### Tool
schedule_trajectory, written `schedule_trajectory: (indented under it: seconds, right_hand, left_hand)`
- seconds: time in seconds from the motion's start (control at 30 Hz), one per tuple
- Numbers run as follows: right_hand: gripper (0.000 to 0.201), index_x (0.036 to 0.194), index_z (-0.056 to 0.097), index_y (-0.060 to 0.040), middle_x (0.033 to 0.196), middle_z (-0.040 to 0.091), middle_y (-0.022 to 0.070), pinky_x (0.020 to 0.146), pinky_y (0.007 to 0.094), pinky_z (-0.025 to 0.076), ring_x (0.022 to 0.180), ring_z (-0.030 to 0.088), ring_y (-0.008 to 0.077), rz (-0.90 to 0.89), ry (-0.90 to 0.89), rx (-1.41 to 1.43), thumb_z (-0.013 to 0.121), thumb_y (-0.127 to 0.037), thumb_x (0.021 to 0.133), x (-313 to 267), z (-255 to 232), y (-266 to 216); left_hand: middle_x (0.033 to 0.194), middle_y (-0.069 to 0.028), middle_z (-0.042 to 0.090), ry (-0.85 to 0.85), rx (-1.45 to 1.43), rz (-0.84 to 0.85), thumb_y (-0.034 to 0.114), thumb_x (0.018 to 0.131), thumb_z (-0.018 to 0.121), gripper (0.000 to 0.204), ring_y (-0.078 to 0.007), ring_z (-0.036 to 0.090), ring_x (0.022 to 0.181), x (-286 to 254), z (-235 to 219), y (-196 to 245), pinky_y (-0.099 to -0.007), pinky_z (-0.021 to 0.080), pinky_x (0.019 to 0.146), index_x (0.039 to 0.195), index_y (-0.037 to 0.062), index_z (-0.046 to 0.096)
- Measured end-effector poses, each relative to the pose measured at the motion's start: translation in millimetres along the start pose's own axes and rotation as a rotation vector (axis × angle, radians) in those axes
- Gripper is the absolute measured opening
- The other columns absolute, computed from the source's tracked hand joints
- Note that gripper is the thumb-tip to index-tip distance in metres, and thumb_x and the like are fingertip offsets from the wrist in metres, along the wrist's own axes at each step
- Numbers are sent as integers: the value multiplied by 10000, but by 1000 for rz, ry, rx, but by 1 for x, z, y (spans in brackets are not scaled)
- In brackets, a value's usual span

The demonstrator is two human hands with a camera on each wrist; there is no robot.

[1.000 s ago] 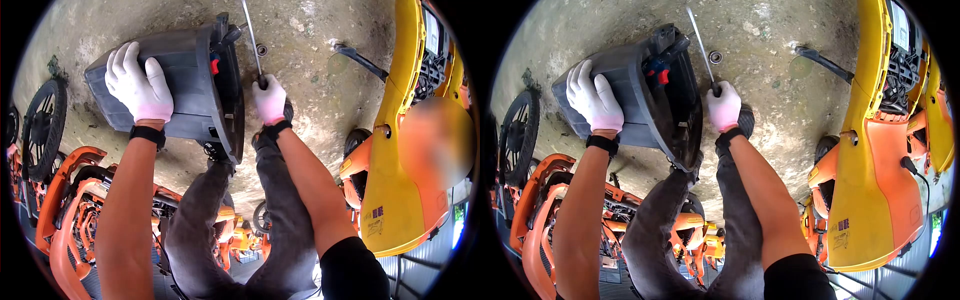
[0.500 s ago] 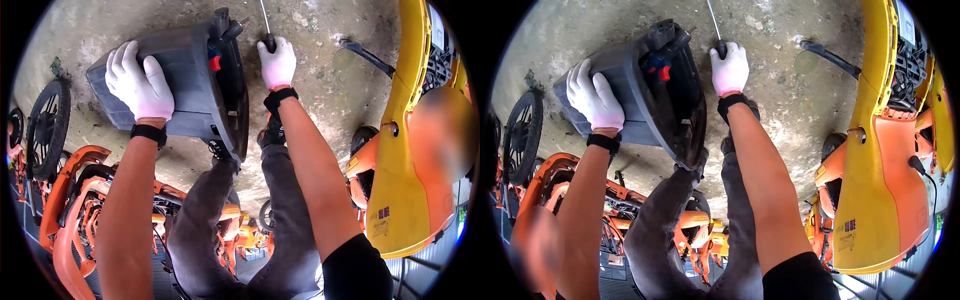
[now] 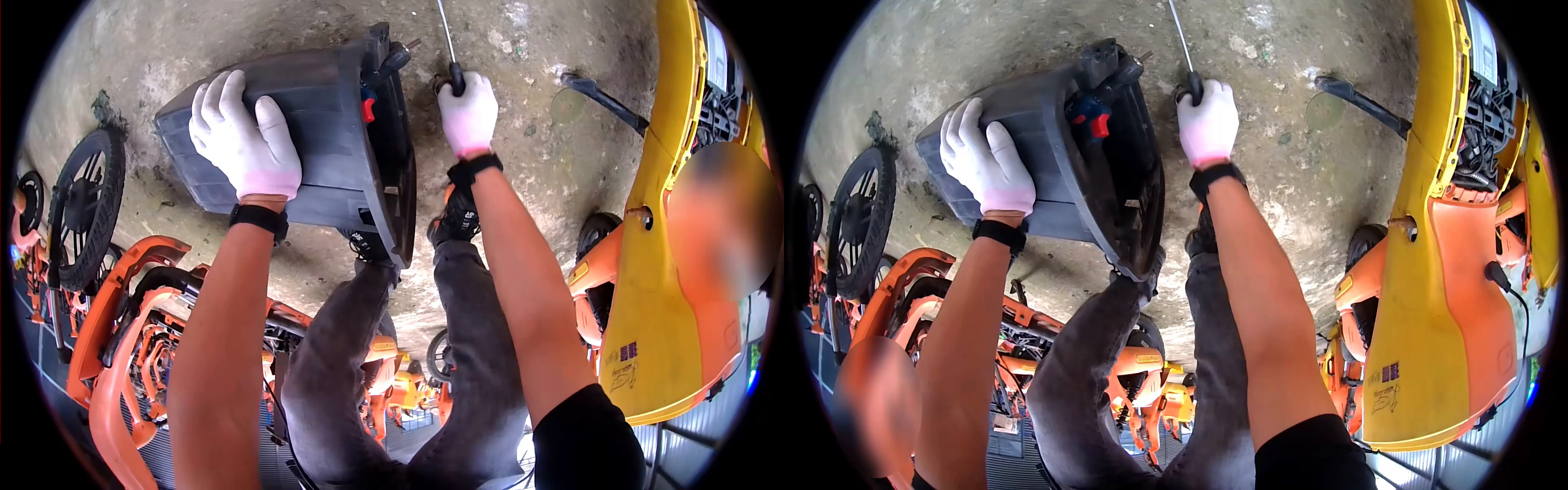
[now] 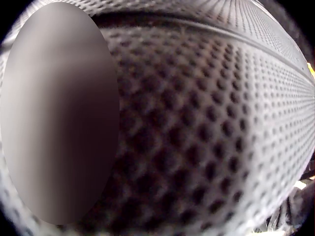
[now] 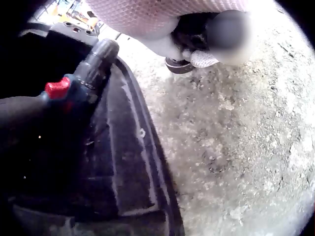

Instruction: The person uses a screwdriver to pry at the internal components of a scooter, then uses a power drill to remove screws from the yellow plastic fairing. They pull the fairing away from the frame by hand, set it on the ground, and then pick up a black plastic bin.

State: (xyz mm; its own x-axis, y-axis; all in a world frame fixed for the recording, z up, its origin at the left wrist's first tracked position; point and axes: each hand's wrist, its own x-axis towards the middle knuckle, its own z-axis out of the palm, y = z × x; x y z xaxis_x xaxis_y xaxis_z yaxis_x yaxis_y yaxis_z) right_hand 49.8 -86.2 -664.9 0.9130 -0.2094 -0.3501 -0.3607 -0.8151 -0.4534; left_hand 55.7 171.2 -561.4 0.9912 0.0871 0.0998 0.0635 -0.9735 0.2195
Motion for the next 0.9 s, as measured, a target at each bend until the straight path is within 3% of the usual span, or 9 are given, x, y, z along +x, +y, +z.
schedule_trajectory:
  seconds: [0.1, 0.13, 0.17, 0.3, 0.43, 0.53, 0.6, 0.67, 0.9]
  right_hand:
    - [129, 804, 611, -8, 759, 606, 184, 669, 420, 494, 714, 618, 346, 248, -154, 418, 693, -104, 776, -46, -16, -19]
    - [168, 846, 612, -1, 691, 595, 121, 606, 365, 491, 619, 594, 244, 173, -319, 552, 709, -133, 812, -64, -25, -27]
    - [192, 863, 601, 3, 624, 550, 43, 537, 306, 466, 535, 534, 146, 403, -471, 745, 696, -163, 861, -81, -37, -42]
    - [177, 889, 562, -13, 622, 511, -15, 480, 242, 400, 524, 484, 55, 697, -376, 665, 612, -181, 917, -71, -106, -51]
    - [265, 1067, 561, 48, 875, 554, 126, 706, 326, 466, 785, 564, 198, 331, -309, 325, 578, -82, 837, -56, -219, -33]
    - [440, 1326, 510, 20, 827, 584, 20, 643, 250, 492, 662, 553, 95, 398, -242, 299, 572, -77, 901, -37, -319, -89]
    - [482, 1367, 481, 1, 889, 597, 26, 681, 240, 488, 721, 550, 74, 11, -81, -39, 570, -60, 897, -25, -362, -78]
    - [491, 1387, 464, -8, 898, 600, 11, 657, 223, 477, 698, 531, 66, 244, -43, 29, 542, -53, 905, -6, -404, -93]
    - [410, 1317, 549, -4, 896, 673, 62, 659, 230, 494, 722, 575, 63, 59, -101, -353, 527, -80, 915, 50, -458, -110]
  left_hand:
    - [1266, -109, 526, 10, -7, -27, 227, 871, 506, 403, -366, 410, 1240, 0, 0, 2, -500, 261, 1057, 1235, 56, 532]
    - [1265, -111, 529, 5, 2, -18, 234, 870, 507, 405, -362, 415, 1240, -1, -1, 1, -500, 264, 1056, 1233, 57, 536]
    - [1264, -113, 531, 6, 9, -10, 242, 870, 509, 406, -358, 420, 1239, 1, -1, 1, -501, 266, 1055, 1231, 57, 540]
    - [1257, -116, 554, -16, 32, -53, 224, 848, 537, 403, -336, 440, 1248, 4, -5, 5, -483, 279, 1061, 1214, 58, 564]
    - [1305, -108, 539, -57, 61, -95, 138, 865, 506, 397, -339, 432, 1271, 7, -10, 10, -468, 290, 1071, 1252, 56, 538]
    - [1340, -125, 505, -82, 32, -109, 181, 887, 486, 426, -341, 399, 1309, 8, -15, 12, -472, 247, 1096, 1289, 40, 512]
    - [1365, -126, 482, -114, 26, -134, 206, 884, 501, 454, -336, 362, 1341, 5, -13, 9, -488, 211, 1113, 1306, 41, 494]
    - [1374, -120, 473, -116, 10, -161, 206, 870, 526, 469, -330, 342, 1357, 6, -13, 10, -500, 195, 1120, 1310, 46, 488]
    - [1384, -113, 468, -132, -4, -176, 220, 867, 532, 478, -325, 334, 1366, 5, -15, 10, -501, 191, 1124, 1310, 47, 486]
